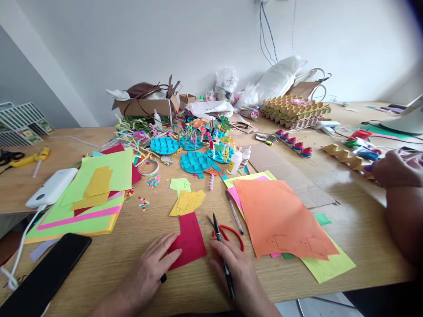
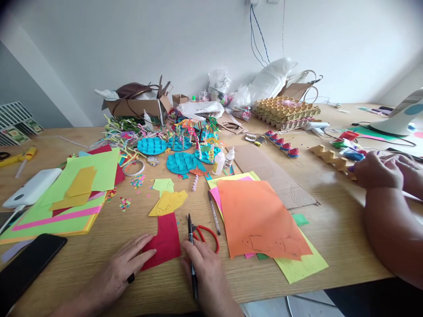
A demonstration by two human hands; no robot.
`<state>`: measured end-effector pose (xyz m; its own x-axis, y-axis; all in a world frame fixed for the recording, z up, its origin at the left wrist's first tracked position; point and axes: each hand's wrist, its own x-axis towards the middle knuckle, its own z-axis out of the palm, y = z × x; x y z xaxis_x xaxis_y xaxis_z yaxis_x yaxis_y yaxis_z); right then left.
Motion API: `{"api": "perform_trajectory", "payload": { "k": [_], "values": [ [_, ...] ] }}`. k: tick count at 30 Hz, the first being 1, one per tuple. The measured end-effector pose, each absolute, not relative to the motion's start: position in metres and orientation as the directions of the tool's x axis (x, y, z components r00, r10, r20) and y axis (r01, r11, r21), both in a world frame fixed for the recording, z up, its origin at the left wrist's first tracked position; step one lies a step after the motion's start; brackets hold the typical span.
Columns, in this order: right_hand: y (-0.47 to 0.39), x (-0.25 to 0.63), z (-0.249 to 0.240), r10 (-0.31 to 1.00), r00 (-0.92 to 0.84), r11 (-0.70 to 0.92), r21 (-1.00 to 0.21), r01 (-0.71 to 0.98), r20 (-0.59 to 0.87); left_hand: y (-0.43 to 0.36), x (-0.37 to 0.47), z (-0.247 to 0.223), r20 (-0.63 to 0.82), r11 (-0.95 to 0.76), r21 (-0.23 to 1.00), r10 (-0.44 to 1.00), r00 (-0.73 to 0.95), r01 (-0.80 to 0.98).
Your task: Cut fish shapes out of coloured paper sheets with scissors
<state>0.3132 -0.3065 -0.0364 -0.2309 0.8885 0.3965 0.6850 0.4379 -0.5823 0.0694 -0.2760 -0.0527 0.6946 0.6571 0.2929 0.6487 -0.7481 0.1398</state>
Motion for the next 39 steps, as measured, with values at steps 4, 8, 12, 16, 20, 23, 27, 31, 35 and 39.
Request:
{"api": "perform_trajectory", "payload": {
  "k": [4, 8, 12, 16, 20, 23, 27, 31, 35, 39],
  "values": [
    [-0.310, 0.307, -0.040, 0.822, -0.303, 0.530, -0.451, 0.718, 0.483, -0.293, 0.070, -0.058, 0.331, -0.759, 0.034, 0.622, 0.709, 0.650],
    [-0.314, 0.298, -0.042, 0.774, -0.322, 0.568, -0.375, 0.732, 0.545, -0.309, 0.071, -0.060, 0.314, -0.796, -0.007, 0.574, 0.756, 0.606],
    [-0.322, 0.291, -0.051, 0.782, -0.305, 0.552, -0.378, 0.744, 0.543, -0.310, 0.072, -0.050, 0.271, -0.807, 0.092, 0.584, 0.765, 0.584],
    [-0.325, 0.288, -0.056, 0.818, -0.328, 0.526, -0.385, 0.759, 0.472, -0.290, 0.065, -0.037, 0.192, -0.772, 0.141, 0.636, 0.748, 0.620],
    [-0.321, 0.294, -0.052, 0.829, -0.389, 0.537, -0.382, 0.752, 0.402, -0.276, 0.058, -0.037, 0.135, -0.788, 0.081, 0.615, 0.777, 0.610],
    [-0.316, 0.300, -0.049, 0.811, -0.452, 0.572, -0.347, 0.743, 0.371, -0.281, 0.062, -0.042, 0.161, -0.798, 0.036, 0.599, 0.784, 0.602],
    [-0.307, 0.307, -0.042, 0.802, -0.498, 0.594, -0.343, 0.728, 0.331, -0.297, 0.076, -0.048, 0.219, -0.782, -0.001, 0.608, 0.764, 0.623],
    [-0.303, 0.315, -0.028, 0.820, -0.401, 0.562, -0.442, 0.699, 0.408, -0.309, 0.084, -0.046, 0.251, -0.745, 0.068, 0.657, 0.711, 0.664],
    [-0.310, 0.314, -0.013, 0.907, -0.169, 0.415, -0.750, 0.516, 0.385, -0.305, 0.073, -0.041, 0.295, -0.706, 0.159, 0.701, 0.649, 0.690],
    [-0.314, 0.298, -0.008, 0.960, -0.151, 0.266, -0.938, 0.220, 0.237, -0.293, 0.057, -0.043, 0.289, -0.713, 0.168, 0.696, 0.657, 0.681]
  ]
}}
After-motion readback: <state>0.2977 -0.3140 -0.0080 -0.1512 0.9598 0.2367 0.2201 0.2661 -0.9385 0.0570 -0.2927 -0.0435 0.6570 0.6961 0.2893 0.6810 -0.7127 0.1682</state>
